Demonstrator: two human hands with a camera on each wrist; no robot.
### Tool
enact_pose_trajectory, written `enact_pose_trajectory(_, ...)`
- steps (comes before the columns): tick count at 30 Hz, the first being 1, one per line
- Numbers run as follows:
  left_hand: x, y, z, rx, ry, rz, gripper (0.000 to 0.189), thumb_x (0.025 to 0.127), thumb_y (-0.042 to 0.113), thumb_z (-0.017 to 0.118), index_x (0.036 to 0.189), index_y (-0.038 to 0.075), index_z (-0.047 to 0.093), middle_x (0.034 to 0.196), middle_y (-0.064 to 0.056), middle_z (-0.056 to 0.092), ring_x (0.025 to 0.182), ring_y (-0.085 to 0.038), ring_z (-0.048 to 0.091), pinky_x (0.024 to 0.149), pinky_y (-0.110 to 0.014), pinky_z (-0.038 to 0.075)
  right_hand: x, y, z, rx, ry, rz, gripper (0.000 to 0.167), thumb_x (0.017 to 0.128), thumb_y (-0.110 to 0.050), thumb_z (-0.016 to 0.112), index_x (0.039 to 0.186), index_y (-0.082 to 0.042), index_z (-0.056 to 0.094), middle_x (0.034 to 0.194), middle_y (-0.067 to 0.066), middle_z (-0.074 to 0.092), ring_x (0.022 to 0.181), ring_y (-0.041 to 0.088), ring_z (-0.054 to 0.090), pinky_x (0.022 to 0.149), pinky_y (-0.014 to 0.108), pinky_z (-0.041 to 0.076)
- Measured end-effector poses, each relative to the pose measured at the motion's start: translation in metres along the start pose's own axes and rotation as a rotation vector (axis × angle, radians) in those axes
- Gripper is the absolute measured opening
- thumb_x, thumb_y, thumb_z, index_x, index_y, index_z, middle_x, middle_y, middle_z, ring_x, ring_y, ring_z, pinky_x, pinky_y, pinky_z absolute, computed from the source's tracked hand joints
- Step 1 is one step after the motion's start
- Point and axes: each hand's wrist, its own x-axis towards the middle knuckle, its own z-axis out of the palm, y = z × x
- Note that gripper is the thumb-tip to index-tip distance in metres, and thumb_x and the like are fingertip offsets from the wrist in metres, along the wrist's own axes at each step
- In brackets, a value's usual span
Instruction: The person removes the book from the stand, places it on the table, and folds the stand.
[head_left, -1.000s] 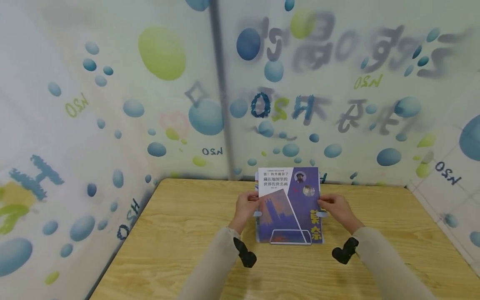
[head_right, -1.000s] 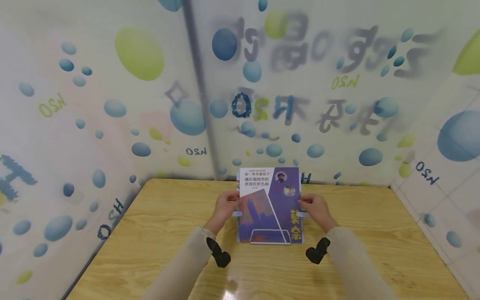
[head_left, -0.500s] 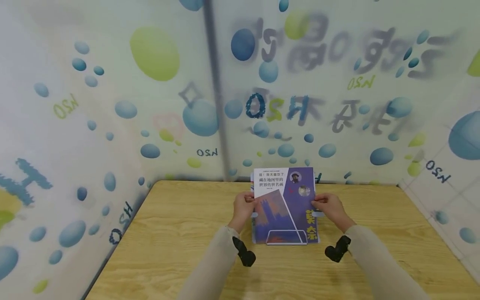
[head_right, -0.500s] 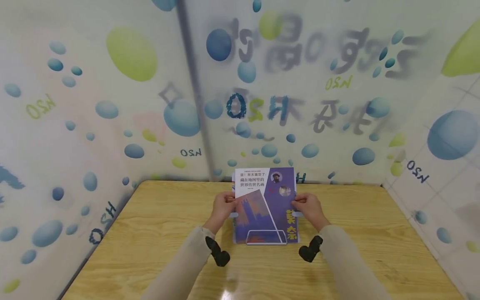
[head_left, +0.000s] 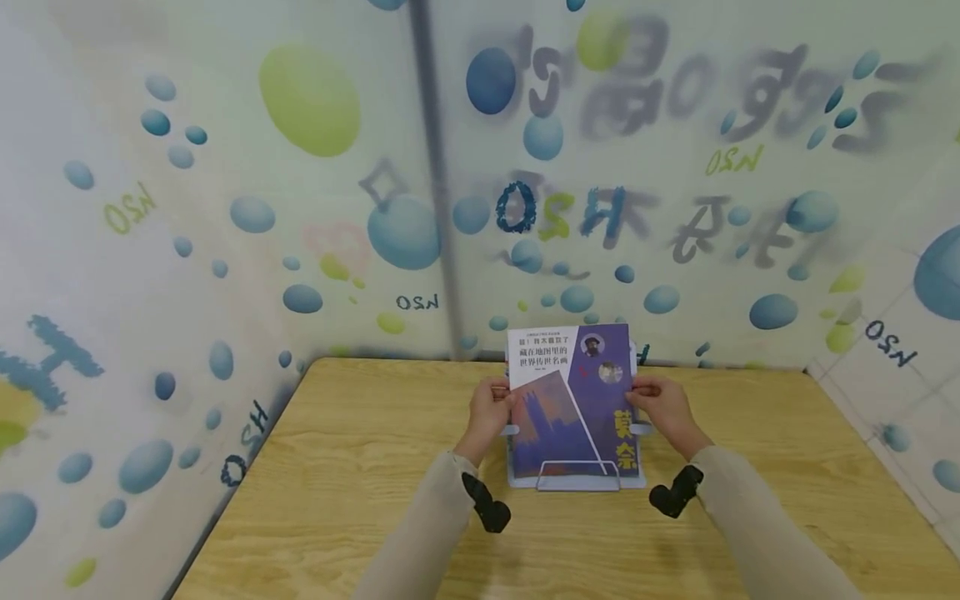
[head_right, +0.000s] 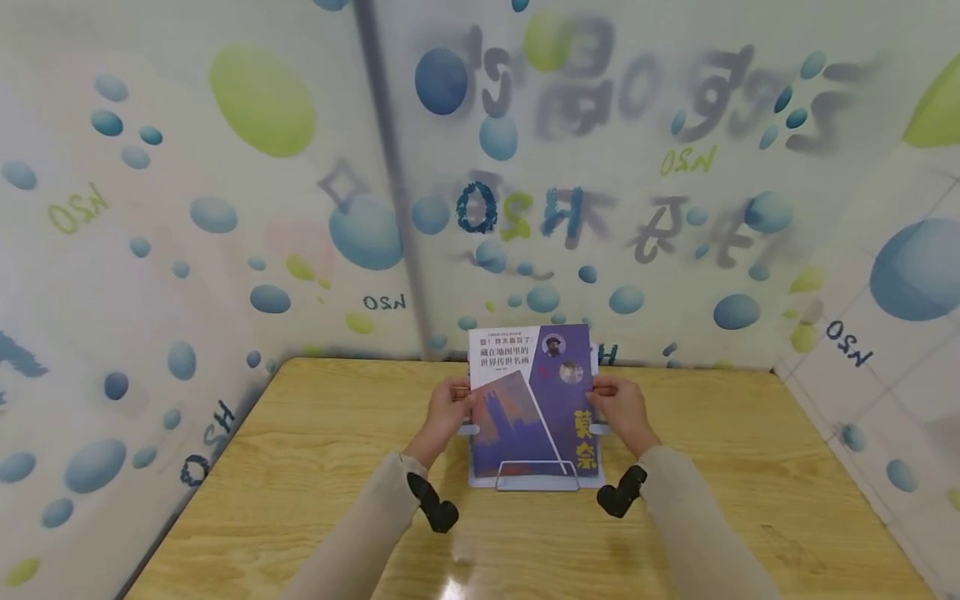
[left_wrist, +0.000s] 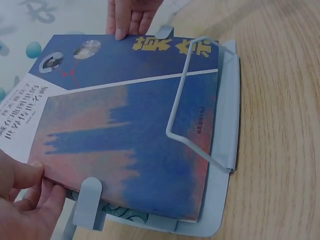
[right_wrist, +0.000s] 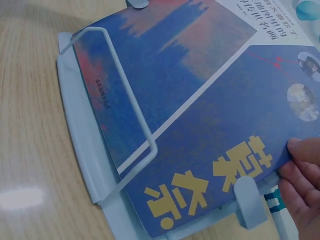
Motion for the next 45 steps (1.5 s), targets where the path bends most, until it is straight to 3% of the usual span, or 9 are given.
enact_pose_trajectory(5, -0.002, 0.004, -0.005, -0.081, -0.047, 0.025, 0.019, 0.087, -0.008, 0.053, 0.106, -0.008, 0.051, 0.092, -0.017, 0.056, 0.079, -0.023, 0.054, 0.066, -0.032, 0.049, 0.002, -0.008, -0.002, -0.057, 0.005, -0.056, 0.032, 0.088, -0.005, 0.059, 0.113, 0.013, 0.055, 0.100, 0.024, 0.060, 0.088, 0.029, 0.057, 0.071, 0.031, 0.049)
enact_pose_trajectory(12, 0.002, 0.005, -0.006, -0.152, -0.056, 0.054, 0.020, 0.088, -0.006, 0.053, 0.108, -0.008, 0.048, 0.096, -0.018, 0.055, 0.085, -0.027, 0.055, 0.073, -0.036, 0.048, 0.003, -0.011, -0.010, -0.086, -0.005, -0.125, 0.029, 0.087, -0.005, 0.061, 0.109, 0.014, 0.056, 0.094, 0.022, 0.060, 0.082, 0.026, 0.057, 0.068, 0.032, 0.049)
enact_pose_trajectory(16, 0.001, 0.013, -0.006, -0.195, -0.054, 0.116, 0.019, 0.087, -0.008, 0.053, 0.106, -0.010, 0.048, 0.097, -0.023, 0.054, 0.089, -0.033, 0.053, 0.077, -0.041, 0.046, 0.005, -0.016, -0.018, -0.086, -0.004, -0.168, 0.027, 0.087, -0.005, 0.061, 0.107, 0.013, 0.057, 0.092, 0.020, 0.060, 0.080, 0.023, 0.057, 0.068, 0.033, 0.049)
enact_pose_trajectory(23, -0.009, 0.049, -0.013, -0.204, -0.049, 0.268, 0.018, 0.085, -0.013, 0.053, 0.102, -0.016, 0.046, 0.096, -0.029, 0.052, 0.092, -0.041, 0.050, 0.081, -0.044, 0.044, 0.003, -0.027, -0.031, -0.052, 0.003, -0.178, 0.032, 0.088, -0.009, 0.061, 0.112, 0.012, 0.055, 0.097, 0.021, 0.060, 0.079, 0.014, 0.057, 0.068, 0.025, 0.049)
enact_pose_trajectory(30, 0.004, 0.052, -0.010, -0.191, -0.042, 0.393, 0.019, 0.084, -0.010, 0.056, 0.102, -0.011, 0.049, 0.093, -0.023, 0.055, 0.087, -0.033, 0.054, 0.074, -0.031, 0.046, -0.004, -0.041, -0.047, 0.005, 0.007, -0.214, 0.039, 0.090, -0.016, 0.059, 0.115, 0.013, 0.052, 0.103, 0.022, 0.056, 0.077, -0.001, 0.054, 0.070, 0.020, 0.048)
enact_pose_trajectory(35, -0.003, 0.067, -0.010, -0.217, -0.115, 0.387, 0.020, 0.085, -0.011, 0.054, 0.104, -0.009, 0.047, 0.092, -0.019, 0.053, 0.081, -0.035, 0.059, 0.064, -0.030, 0.049, -0.014, -0.050, -0.065, -0.022, 0.050, -0.251, 0.039, 0.088, -0.019, 0.062, 0.112, 0.011, 0.055, 0.098, 0.015, 0.058, 0.073, -0.007, 0.053, 0.068, 0.018, 0.047)
enact_pose_trajectory(40, -0.018, 0.080, -0.008, -0.239, -0.186, 0.388, 0.019, 0.085, -0.011, 0.054, 0.103, -0.009, 0.046, 0.092, -0.020, 0.052, 0.080, -0.040, 0.059, 0.069, -0.039, 0.051, -0.025, -0.049, -0.086, -0.025, 0.058, -0.265, 0.041, 0.087, -0.022, 0.064, 0.112, 0.009, 0.056, 0.088, -0.010, 0.060, 0.075, -0.008, 0.053, 0.067, 0.016, 0.045)
enact_pose_trajectory(42, -0.024, 0.085, -0.004, -0.248, -0.211, 0.358, 0.019, 0.085, -0.012, 0.054, 0.102, -0.009, 0.047, 0.092, -0.020, 0.052, 0.079, -0.037, 0.060, 0.070, -0.038, 0.051, -0.030, -0.047, -0.096, -0.008, 0.040, -0.262, 0.037, 0.087, -0.023, 0.064, 0.111, 0.005, 0.057, 0.085, -0.020, 0.058, 0.076, -0.008, 0.053, 0.067, 0.016, 0.045)
enact_pose_trajectory(45, -0.032, 0.091, 0.004, -0.266, -0.238, 0.278, 0.019, 0.085, -0.012, 0.055, 0.102, -0.008, 0.048, 0.092, -0.018, 0.053, 0.076, -0.028, 0.061, 0.069, -0.034, 0.052, -0.038, -0.042, -0.113, 0.002, 0.001, -0.264, 0.031, 0.087, -0.021, 0.064, 0.108, 0.000, 0.059, 0.086, -0.025, 0.058, 0.077, -0.006, 0.055, 0.067, 0.015, 0.045)
